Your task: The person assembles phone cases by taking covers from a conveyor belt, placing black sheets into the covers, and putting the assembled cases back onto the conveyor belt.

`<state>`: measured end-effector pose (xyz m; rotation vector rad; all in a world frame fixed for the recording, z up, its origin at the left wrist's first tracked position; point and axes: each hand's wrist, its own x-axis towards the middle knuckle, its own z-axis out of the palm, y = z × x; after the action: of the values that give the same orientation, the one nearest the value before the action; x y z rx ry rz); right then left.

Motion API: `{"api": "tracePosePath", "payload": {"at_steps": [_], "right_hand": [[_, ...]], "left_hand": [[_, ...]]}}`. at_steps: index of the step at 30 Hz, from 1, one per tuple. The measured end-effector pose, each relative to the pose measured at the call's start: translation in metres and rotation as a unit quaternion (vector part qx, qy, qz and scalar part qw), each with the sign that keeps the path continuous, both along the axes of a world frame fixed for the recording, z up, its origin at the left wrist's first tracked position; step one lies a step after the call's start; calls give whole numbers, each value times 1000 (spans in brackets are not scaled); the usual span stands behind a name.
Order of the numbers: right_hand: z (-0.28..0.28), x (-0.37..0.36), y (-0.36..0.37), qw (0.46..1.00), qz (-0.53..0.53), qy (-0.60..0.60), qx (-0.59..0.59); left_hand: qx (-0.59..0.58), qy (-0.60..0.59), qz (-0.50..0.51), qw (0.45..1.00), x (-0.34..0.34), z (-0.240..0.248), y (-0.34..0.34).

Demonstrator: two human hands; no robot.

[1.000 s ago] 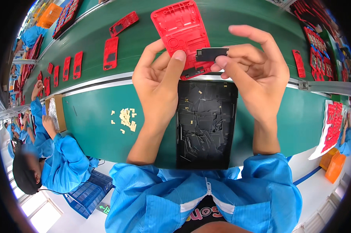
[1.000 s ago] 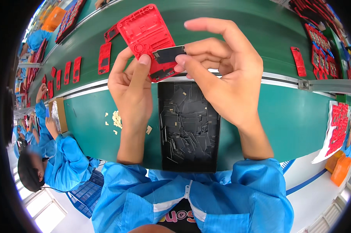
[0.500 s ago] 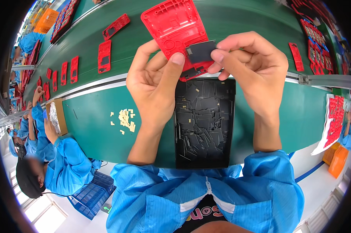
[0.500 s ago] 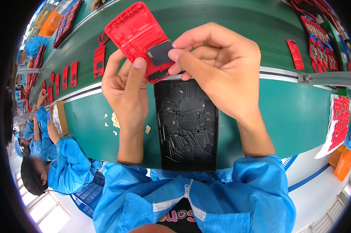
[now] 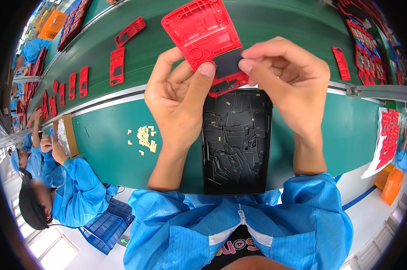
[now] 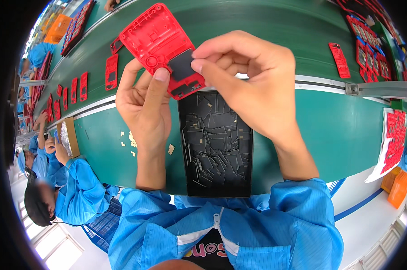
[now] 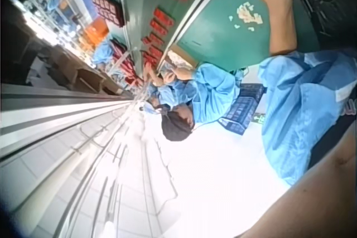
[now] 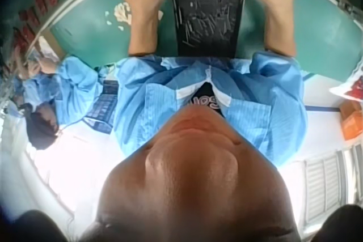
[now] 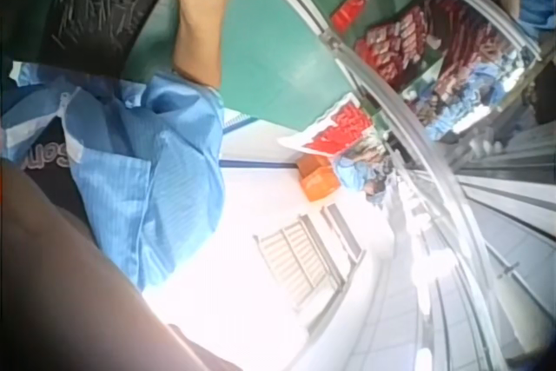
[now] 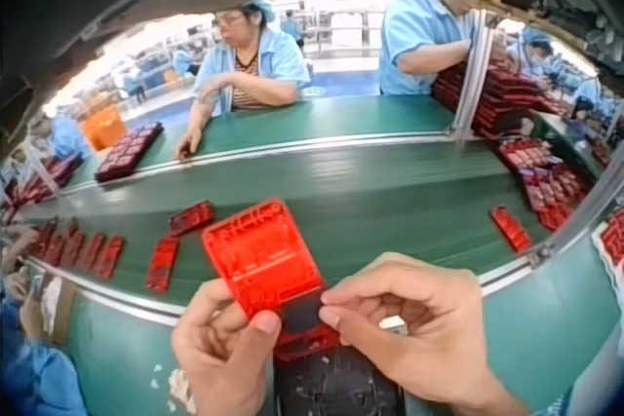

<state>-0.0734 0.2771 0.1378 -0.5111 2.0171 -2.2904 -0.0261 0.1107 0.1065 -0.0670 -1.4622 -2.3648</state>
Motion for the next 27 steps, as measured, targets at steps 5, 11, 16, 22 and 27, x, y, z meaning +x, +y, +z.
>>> {"api": "tracePosePath", "payload": {"at_steps": [5, 11, 16, 22, 27], "right_hand": [[-13, 0, -6, 968, -67, 211, 115], [-16, 7, -16, 977, -49, 178, 103], [-16, 5, -10, 991, 58, 21, 115], [-28, 4, -15, 992, 25, 111, 62], [-38, -35, 0, 997, 0, -43, 69]], "left_hand": [[15, -8, 9, 1000, 2, 10, 3], [-34, -54, 37, 997, 3, 10, 5], [-28, -39, 52, 998, 7, 11, 5], [17, -35, 34, 999, 2, 4, 8], [-24, -110, 67, 991, -13, -10, 2]]}}
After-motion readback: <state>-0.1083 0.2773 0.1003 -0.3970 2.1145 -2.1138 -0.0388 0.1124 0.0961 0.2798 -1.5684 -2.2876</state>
